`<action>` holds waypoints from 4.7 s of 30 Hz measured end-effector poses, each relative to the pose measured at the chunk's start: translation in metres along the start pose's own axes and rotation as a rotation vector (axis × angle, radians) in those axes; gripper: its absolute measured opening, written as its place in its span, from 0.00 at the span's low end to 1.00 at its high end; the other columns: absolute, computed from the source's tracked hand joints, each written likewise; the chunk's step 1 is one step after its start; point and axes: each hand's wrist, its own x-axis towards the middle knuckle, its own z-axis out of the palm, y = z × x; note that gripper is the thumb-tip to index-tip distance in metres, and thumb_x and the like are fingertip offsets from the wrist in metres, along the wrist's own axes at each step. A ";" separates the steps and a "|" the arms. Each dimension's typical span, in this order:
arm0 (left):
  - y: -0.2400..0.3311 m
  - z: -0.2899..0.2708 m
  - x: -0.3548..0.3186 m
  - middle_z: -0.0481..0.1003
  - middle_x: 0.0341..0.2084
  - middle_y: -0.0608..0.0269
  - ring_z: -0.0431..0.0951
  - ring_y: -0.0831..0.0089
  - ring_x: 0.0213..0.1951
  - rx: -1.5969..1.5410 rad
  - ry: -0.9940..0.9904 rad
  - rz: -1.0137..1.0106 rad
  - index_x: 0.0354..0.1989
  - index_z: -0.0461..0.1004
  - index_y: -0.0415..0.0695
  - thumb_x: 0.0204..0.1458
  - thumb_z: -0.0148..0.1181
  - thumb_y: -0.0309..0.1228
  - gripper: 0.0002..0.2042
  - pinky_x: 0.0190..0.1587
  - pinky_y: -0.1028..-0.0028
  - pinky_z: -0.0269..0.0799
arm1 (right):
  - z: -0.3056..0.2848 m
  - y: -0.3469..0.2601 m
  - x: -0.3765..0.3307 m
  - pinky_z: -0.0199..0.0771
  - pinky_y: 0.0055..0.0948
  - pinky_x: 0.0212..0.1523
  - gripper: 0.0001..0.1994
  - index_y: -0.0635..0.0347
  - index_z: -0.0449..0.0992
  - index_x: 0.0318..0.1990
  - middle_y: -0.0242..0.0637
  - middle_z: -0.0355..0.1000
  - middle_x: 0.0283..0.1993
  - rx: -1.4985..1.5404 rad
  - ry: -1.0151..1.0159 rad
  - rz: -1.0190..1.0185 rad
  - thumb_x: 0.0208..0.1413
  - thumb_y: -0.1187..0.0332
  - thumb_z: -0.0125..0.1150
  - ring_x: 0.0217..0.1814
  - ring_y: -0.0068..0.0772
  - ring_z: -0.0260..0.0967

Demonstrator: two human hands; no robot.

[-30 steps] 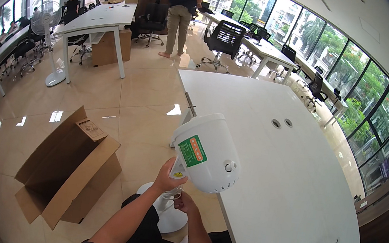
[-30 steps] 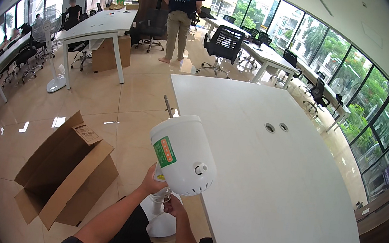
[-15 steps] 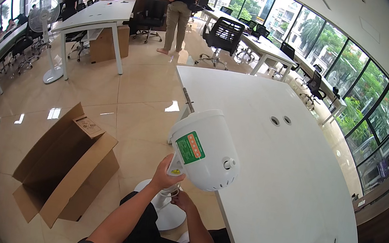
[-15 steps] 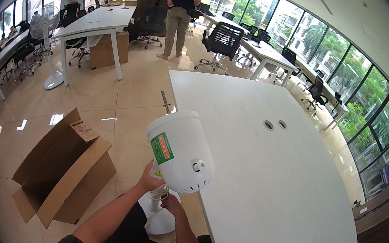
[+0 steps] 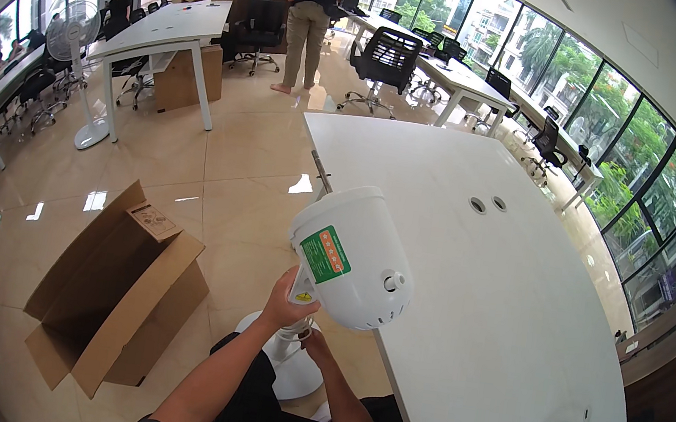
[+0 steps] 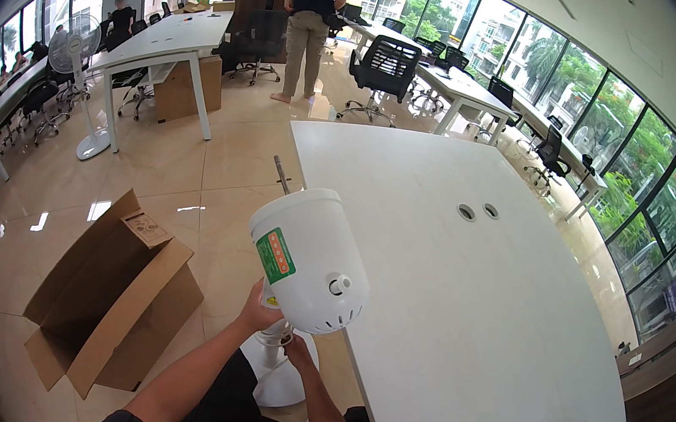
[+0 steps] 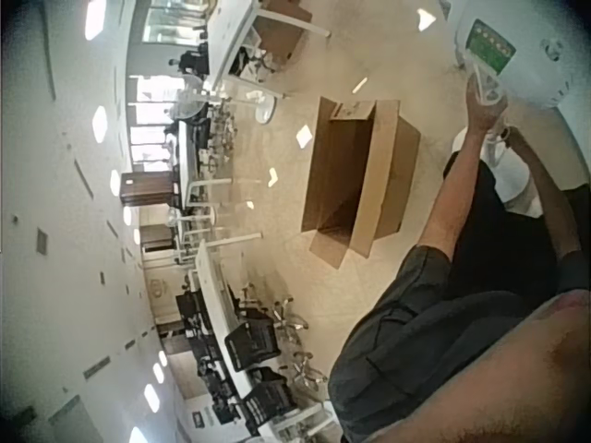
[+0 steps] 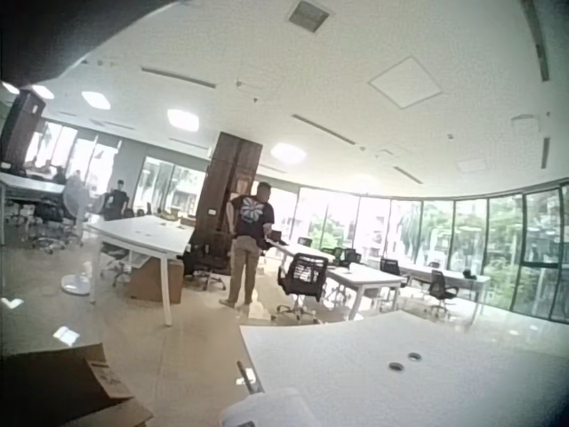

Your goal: Disassemble the back housing of a floor fan motor using a screwdriver.

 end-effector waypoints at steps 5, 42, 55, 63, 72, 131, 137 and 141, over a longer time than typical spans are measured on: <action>0.008 0.000 0.000 0.77 0.40 0.55 0.79 0.62 0.43 -0.008 -0.011 -0.015 0.49 0.74 0.41 0.39 0.74 0.30 0.25 0.49 0.65 0.74 | 0.004 0.005 -0.002 0.73 0.40 0.38 0.21 0.62 0.76 0.44 0.39 0.74 0.30 -0.144 0.072 -0.140 0.71 0.51 0.46 0.34 0.38 0.75; 0.012 0.001 -0.003 0.77 0.43 0.55 0.80 0.63 0.46 0.022 0.005 0.022 0.52 0.74 0.40 0.41 0.74 0.29 0.27 0.50 0.65 0.74 | 0.003 -0.029 -0.032 0.81 0.34 0.43 0.17 0.58 0.79 0.49 0.37 0.80 0.41 0.486 0.166 0.234 0.66 0.56 0.55 0.40 0.32 0.80; 0.002 -0.001 -0.006 0.77 0.42 0.54 0.80 0.61 0.45 0.024 0.023 0.001 0.53 0.73 0.40 0.41 0.74 0.30 0.27 0.50 0.64 0.74 | -0.008 -0.045 -0.031 0.81 0.32 0.46 0.14 0.58 0.79 0.49 0.34 0.80 0.41 0.592 0.182 0.147 0.66 0.58 0.59 0.43 0.29 0.79; 0.010 -0.002 -0.006 0.77 0.44 0.55 0.80 0.63 0.46 0.022 0.009 0.002 0.53 0.74 0.40 0.41 0.74 0.29 0.27 0.50 0.64 0.74 | -0.010 -0.040 -0.034 0.81 0.32 0.46 0.14 0.58 0.78 0.50 0.36 0.80 0.46 0.452 0.089 0.159 0.68 0.58 0.57 0.45 0.31 0.80; 0.013 0.005 -0.004 0.77 0.43 0.55 0.80 0.62 0.46 0.016 0.014 0.004 0.52 0.74 0.41 0.41 0.74 0.29 0.27 0.50 0.64 0.74 | -0.013 -0.038 -0.024 0.81 0.33 0.47 0.16 0.59 0.77 0.50 0.36 0.79 0.45 0.436 0.096 0.185 0.69 0.56 0.54 0.46 0.31 0.79; 0.007 0.000 -0.007 0.76 0.43 0.55 0.79 0.62 0.46 0.018 0.038 0.003 0.52 0.73 0.41 0.40 0.74 0.30 0.27 0.50 0.64 0.74 | -0.005 -0.039 -0.019 0.80 0.29 0.48 0.13 0.61 0.78 0.52 0.36 0.79 0.46 0.594 0.101 0.152 0.69 0.64 0.54 0.45 0.30 0.78; 0.006 0.006 -0.003 0.77 0.43 0.55 0.79 0.62 0.45 0.011 0.026 0.019 0.53 0.73 0.40 0.40 0.74 0.30 0.28 0.50 0.64 0.74 | -0.011 -0.019 -0.008 0.81 0.31 0.50 0.11 0.64 0.78 0.51 0.37 0.79 0.45 0.590 0.084 0.158 0.65 0.68 0.60 0.45 0.30 0.79; 0.007 0.000 -0.006 0.77 0.41 0.55 0.80 0.62 0.44 0.024 0.040 0.016 0.52 0.73 0.40 0.40 0.74 0.30 0.27 0.49 0.64 0.74 | -0.002 -0.028 -0.016 0.81 0.30 0.50 0.13 0.66 0.78 0.52 0.38 0.80 0.45 0.474 0.113 0.013 0.63 0.71 0.62 0.44 0.30 0.79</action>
